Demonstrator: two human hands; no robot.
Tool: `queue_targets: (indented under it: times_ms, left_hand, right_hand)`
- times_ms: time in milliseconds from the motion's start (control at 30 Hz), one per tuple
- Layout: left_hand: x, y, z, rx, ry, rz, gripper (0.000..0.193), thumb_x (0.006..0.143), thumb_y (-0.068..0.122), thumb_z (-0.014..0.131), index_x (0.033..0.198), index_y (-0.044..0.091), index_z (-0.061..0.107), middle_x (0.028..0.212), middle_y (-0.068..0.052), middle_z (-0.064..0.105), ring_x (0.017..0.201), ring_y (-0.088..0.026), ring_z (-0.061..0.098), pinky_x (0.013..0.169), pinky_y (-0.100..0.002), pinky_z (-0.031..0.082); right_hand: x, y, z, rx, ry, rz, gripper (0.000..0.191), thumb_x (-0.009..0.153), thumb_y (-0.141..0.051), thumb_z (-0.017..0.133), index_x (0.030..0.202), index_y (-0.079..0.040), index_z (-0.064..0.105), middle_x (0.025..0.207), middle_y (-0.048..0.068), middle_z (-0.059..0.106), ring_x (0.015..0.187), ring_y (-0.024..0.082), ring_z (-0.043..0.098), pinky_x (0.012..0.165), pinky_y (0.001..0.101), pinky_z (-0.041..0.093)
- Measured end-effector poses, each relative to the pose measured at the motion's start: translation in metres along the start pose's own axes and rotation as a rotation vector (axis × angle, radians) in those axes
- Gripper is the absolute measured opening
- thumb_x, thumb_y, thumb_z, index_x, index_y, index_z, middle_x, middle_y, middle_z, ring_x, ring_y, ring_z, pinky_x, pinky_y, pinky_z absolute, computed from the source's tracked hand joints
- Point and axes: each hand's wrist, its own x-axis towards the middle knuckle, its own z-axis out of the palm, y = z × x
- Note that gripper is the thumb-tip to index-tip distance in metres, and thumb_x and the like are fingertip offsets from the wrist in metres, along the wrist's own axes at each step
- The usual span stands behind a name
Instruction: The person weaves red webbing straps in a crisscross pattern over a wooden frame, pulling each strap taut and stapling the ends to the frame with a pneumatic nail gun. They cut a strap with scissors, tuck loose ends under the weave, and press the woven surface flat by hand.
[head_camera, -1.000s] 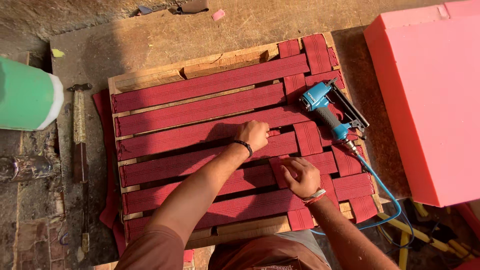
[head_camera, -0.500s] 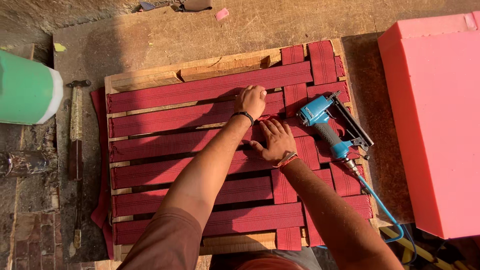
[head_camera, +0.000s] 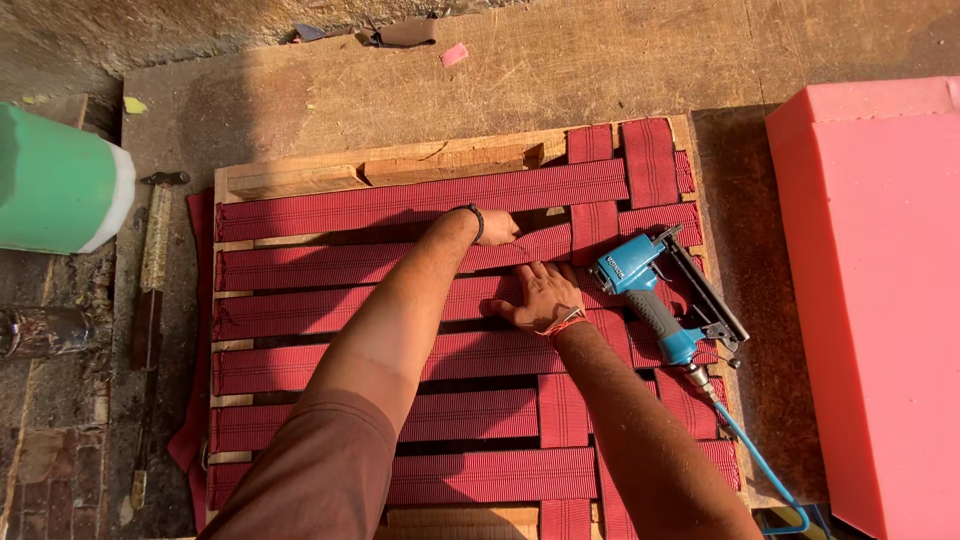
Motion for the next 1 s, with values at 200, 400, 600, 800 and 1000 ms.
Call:
queue_targets:
  times_ms: [200,400,600,800,1000]
  left_hand:
    - [0.01,0.0,0.015,-0.037,0.38,-0.209,0.028,0.097,0.037,0.065,0.115,0.018,0.077,0.114,-0.012,0.073,0.096,-0.029,0.07,0.095,-0.051,0.049]
    - [-0.011,0.0,0.035,-0.103,0.704,-0.084,0.017,0.093,0.007,0.065,0.106,0.014,0.075,0.09,-0.008,0.076,0.077,-0.021,0.073,0.069,-0.04,0.063]
    - [-0.009,0.002,-0.039,-0.317,1.141,0.059,0.01,0.095,0.004,0.065,0.097,0.012,0.071,0.089,-0.006,0.075,0.074,-0.019,0.071,0.066,-0.037,0.059]
    - [0.024,0.009,-0.14,-0.715,1.366,0.139,0.005,0.095,0.005,0.067,0.1,0.006,0.07,0.094,-0.008,0.075,0.086,-0.023,0.072,0.077,-0.038,0.057]
    - [0.035,-0.007,-0.097,-0.99,1.104,0.349,0.008,0.089,0.006,0.076,0.095,0.007,0.072,0.094,-0.005,0.08,0.087,-0.013,0.077,0.079,-0.029,0.064]
  right_hand:
    - [-0.014,0.015,0.005,0.213,0.377,-0.244,0.065,0.082,-0.055,0.065,0.129,-0.01,0.067,0.126,0.009,0.069,0.119,0.029,0.062,0.102,0.0431,0.05]
    - [-0.024,0.027,0.011,0.712,0.718,-0.342,0.02,0.088,-0.023,0.071,0.095,-0.005,0.079,0.09,0.012,0.076,0.079,0.026,0.073,0.071,0.0357,0.056]
    - [-0.035,0.017,0.002,0.716,0.617,-0.096,0.027,0.092,-0.019,0.077,0.078,0.003,0.07,0.071,0.016,0.068,0.058,0.025,0.062,0.058,0.0332,0.048]
    - [0.016,0.028,-0.074,0.798,0.754,-0.142,0.023,0.089,-0.013,0.073,0.111,-0.006,0.075,0.104,0.009,0.078,0.086,0.016,0.074,0.07,0.0308,0.059]
    - [0.098,0.053,-0.137,0.807,0.645,-0.136,0.023,0.089,-0.01,0.078,0.111,-0.008,0.074,0.111,0.006,0.078,0.104,0.015,0.075,0.087,0.029,0.062]
